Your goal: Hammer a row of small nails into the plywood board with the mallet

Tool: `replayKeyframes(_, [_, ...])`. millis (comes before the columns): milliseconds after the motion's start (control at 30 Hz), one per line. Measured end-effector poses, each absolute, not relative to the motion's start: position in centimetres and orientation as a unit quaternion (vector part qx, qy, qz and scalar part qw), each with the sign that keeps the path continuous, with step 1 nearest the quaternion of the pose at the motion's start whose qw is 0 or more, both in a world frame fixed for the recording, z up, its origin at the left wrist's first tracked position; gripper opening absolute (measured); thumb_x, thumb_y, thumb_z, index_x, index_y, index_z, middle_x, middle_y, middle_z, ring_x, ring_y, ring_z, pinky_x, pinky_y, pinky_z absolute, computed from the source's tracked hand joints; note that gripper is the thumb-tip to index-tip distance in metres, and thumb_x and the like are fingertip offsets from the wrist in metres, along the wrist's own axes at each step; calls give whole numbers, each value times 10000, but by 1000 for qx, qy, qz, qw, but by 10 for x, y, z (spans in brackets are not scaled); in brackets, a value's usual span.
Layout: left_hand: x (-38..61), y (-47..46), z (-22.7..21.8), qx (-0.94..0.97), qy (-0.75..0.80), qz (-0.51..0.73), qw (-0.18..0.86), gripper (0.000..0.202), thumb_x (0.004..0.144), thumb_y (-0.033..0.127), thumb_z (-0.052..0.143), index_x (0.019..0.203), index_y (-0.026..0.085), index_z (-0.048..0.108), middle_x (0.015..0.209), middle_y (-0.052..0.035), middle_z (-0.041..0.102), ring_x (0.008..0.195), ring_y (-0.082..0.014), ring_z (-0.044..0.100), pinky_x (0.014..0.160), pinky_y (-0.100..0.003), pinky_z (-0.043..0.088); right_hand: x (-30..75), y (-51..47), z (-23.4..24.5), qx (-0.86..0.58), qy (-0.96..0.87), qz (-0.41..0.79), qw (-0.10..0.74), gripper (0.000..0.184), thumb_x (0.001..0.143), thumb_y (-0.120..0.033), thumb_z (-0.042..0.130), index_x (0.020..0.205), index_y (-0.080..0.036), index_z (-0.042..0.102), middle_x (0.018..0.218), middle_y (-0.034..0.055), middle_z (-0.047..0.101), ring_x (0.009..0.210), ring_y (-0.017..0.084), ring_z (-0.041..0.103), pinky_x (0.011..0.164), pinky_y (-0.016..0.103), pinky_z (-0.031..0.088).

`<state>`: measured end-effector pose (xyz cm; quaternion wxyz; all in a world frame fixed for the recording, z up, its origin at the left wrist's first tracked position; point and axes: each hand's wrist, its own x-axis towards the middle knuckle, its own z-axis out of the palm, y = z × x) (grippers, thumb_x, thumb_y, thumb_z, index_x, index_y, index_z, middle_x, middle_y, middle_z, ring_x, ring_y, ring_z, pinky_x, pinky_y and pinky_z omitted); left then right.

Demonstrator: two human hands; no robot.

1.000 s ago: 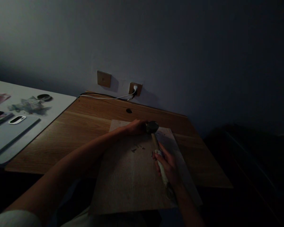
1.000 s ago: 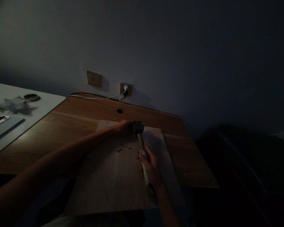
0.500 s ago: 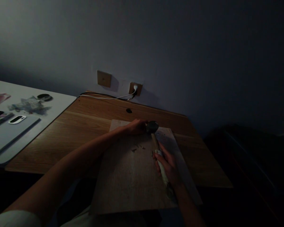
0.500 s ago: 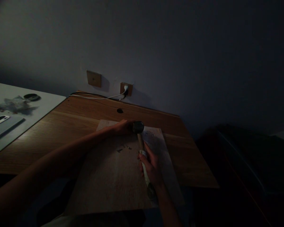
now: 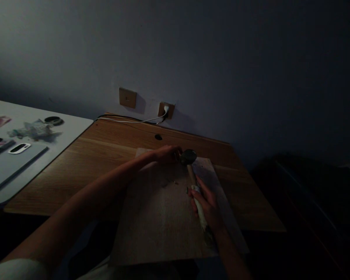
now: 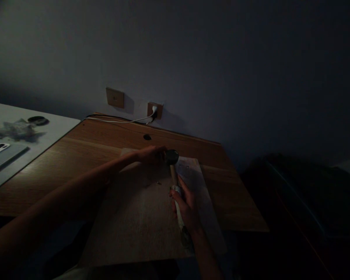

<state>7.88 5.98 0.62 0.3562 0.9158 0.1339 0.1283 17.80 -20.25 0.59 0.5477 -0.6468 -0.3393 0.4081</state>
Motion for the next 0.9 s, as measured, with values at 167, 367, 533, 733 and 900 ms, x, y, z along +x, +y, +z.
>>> replayKeyframes(167, [66,53,41,934,47,5,355,263,636,174,841,857,196,700,822,20,723,696,-125,640,622,-198,440,180,-203,3,-644,-338,400,558,708,857,-432,707,1509,-264,491,798,-33,617,416,59,459,321,174,406])
replayKeyframes(367, [70,27,42,957,9,-73,280,177,586,231,874,636,231,704,651,51,683,630,-120,574,588,-199,385,178,-203,2,-645,-309,403,572,799,806,-459,755,1524,-245,478,742,-37,625,395,67,448,315,189,400])
replayKeyframes(533, [79,20,29,945,-13,-59,321,202,548,86,823,537,228,680,523,71,632,539,-116,551,541,-215,352,178,-203,2,-645,-316,396,573,780,816,-463,739,1518,-242,483,714,-45,614,385,70,445,304,186,401])
replayKeyframes(733, [72,38,39,950,41,7,310,169,602,53,754,646,208,706,571,77,651,532,-99,556,538,-202,343,179,-203,3,-645,-308,398,575,795,807,-465,752,1520,-249,474,772,-34,632,410,70,465,313,186,410])
replayKeyframes(900, [65,63,35,937,93,105,319,304,732,82,663,1006,188,741,759,24,740,664,-110,649,610,-177,401,178,-202,5,-637,-320,405,573,735,827,-438,729,1500,-256,495,796,-38,619,419,61,465,317,174,410])
